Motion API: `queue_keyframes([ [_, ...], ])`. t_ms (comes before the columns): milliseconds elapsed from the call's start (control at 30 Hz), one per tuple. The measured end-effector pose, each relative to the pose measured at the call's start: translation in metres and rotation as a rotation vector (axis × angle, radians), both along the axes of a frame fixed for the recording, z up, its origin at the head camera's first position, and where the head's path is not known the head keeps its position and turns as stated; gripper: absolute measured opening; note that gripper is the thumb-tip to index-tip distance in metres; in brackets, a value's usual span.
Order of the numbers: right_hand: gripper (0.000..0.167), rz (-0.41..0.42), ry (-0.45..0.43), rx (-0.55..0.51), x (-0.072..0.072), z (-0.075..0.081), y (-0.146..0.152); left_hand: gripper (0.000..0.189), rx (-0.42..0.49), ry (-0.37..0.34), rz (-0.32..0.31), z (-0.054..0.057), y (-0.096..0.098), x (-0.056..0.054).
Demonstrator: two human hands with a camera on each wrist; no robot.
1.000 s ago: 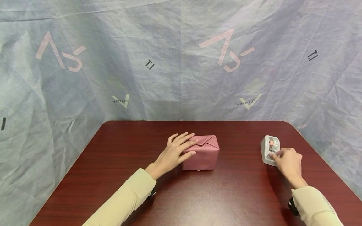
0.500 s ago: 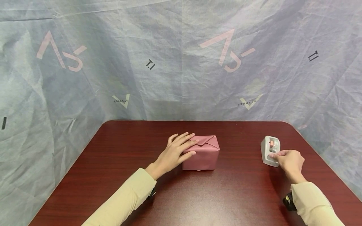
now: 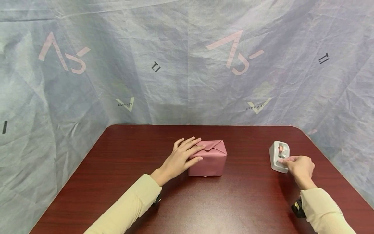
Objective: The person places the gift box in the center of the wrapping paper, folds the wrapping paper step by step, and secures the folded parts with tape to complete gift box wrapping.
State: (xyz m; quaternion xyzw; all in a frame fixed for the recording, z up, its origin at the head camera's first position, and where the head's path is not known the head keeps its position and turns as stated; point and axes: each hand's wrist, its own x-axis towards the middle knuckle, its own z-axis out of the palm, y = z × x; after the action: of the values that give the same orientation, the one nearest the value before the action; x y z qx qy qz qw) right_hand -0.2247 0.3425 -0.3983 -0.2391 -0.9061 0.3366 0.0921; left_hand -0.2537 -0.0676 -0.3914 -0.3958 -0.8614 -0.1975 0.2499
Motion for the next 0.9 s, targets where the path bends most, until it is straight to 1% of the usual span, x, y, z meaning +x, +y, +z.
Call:
queue_keyframes([
  [133,0.03,-0.013,-0.004,-0.007,0.002,-0.001,0.0,0.042,-0.003,-0.004,0.001,-0.001,0.001,0.001],
  [367,0.029,-0.006,-0.019,0.034,0.002,-0.001,-0.003,0.042,0.003,0.002,0.0,0.0,0.001,0.001],
  [633,0.025,-0.035,0.071,0.097,0.002,-0.001,-0.013,0.042,0.004,0.004,0.003,0.0,0.0,0.0],
  [767,0.026,-0.04,0.047,0.091,0.001,0.001,-0.014,0.042,0.006,-0.005,0.006,0.001,0.0,0.0],
  [900,0.034,-0.038,-0.009,0.058,0.004,0.005,-0.01,0.042,0.001,-0.015,0.008,0.001,0.001,0.0],
])
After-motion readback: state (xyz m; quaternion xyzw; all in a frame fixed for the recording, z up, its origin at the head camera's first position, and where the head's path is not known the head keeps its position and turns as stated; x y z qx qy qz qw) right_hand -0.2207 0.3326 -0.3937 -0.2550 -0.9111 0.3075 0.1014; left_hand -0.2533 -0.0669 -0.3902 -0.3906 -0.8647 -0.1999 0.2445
